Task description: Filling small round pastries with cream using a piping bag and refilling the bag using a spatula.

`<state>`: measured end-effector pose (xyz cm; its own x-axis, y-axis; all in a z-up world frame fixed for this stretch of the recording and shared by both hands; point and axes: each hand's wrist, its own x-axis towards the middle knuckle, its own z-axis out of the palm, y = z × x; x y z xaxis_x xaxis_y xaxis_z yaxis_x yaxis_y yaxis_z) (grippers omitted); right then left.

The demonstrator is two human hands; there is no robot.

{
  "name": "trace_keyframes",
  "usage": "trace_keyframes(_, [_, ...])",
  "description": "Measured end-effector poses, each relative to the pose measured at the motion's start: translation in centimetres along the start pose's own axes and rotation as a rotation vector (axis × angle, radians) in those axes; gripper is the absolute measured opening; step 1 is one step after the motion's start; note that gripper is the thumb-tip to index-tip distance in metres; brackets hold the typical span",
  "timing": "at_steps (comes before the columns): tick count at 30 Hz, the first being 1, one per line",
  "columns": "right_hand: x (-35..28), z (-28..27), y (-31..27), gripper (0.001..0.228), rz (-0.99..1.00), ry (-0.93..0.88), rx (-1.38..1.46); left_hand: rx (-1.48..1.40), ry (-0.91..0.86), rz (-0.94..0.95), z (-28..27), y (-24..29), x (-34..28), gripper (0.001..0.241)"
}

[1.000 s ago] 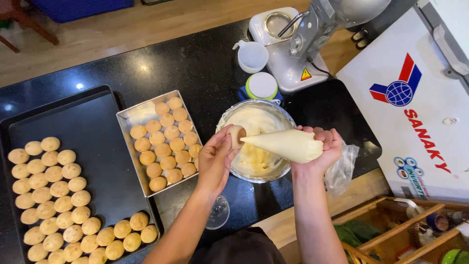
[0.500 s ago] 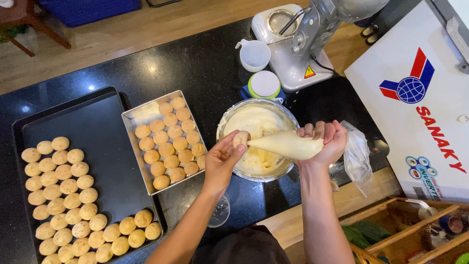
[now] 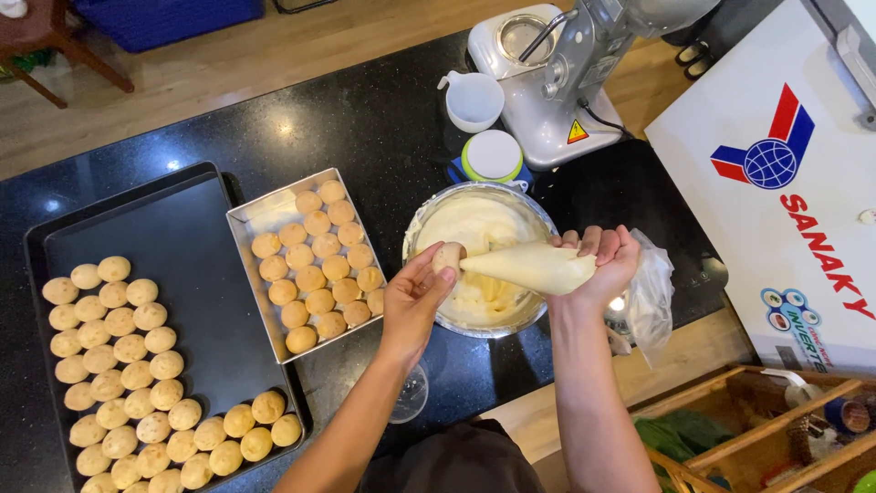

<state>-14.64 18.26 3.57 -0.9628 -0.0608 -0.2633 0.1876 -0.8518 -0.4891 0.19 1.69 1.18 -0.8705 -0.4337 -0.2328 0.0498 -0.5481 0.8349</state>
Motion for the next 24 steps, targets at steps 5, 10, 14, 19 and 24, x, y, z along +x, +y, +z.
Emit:
trace_keyframes(5, [0.0,-0.4,0.3,0.054,0.001,0.01,0.003,-0.002,0.018,-0.011,-0.2,-0.4,0.1,0.051])
trace_keyframes(10, [0.1,-0.8,0.7,0.053,0.009,-0.023,-0.019,-0.007,0.035,-0.02,-0.2,-0.2,0.1,0.052])
trace_keyframes(14, [-0.1,-0.5,0.8,0.051,0.008,-0.022,-0.036,-0.014,0.011,0.013,-0.5,-0.3,0.2,0.052])
trace_keyframes(19, [0.2,-1.0,0.7,0.052,0.011,-0.007,-0.023,0.015,0.014,0.001,-0.7,0.0,0.4,0.053])
trace_keyframes(24, [0.5,-1.7,0.8,0.052,0.002,0.006,-0.006,0.033,0.015,0.004,-1.2,-0.1,0.7,0.054])
